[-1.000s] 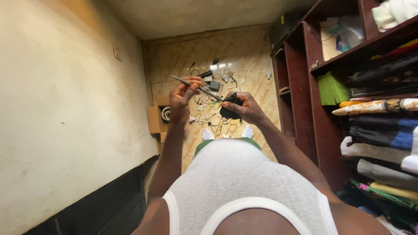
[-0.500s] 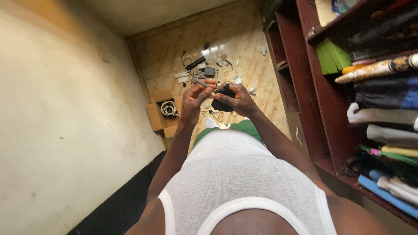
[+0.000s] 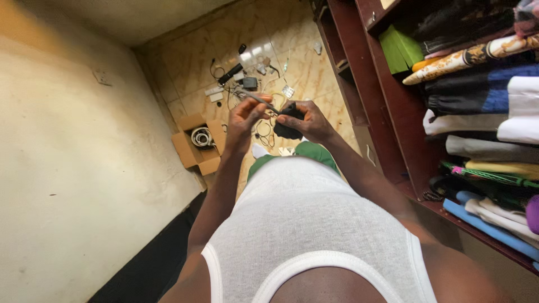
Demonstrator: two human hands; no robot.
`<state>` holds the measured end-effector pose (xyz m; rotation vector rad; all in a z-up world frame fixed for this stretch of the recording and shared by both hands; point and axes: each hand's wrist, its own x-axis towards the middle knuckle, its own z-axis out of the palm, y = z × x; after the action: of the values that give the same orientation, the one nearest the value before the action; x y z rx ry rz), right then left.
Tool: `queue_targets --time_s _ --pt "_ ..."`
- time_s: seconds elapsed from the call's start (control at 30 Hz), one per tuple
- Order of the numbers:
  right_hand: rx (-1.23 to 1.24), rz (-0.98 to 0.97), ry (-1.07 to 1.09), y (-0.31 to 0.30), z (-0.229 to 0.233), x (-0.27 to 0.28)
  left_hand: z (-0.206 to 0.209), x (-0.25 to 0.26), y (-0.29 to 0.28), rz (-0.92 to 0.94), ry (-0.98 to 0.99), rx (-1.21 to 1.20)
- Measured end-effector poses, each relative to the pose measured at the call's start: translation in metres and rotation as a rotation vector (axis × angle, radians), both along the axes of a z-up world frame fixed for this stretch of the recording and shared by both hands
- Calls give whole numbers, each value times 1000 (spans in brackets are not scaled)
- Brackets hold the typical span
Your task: The person coils various electronic cables and a camera lens hood by hand before placing them into a cardboard box on the floor.
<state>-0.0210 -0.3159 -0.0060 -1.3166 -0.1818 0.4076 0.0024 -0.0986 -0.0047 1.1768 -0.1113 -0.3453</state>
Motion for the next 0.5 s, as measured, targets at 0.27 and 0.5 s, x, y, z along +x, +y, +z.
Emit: queue_targets --time_s 0.27,0.5 --pt "-32 5 -10 -42 16 9 -1 7 -51 161 -52 -26" --pt "-185 49 -91 -88 9 23 -1 5 -71 361 -29 -41"
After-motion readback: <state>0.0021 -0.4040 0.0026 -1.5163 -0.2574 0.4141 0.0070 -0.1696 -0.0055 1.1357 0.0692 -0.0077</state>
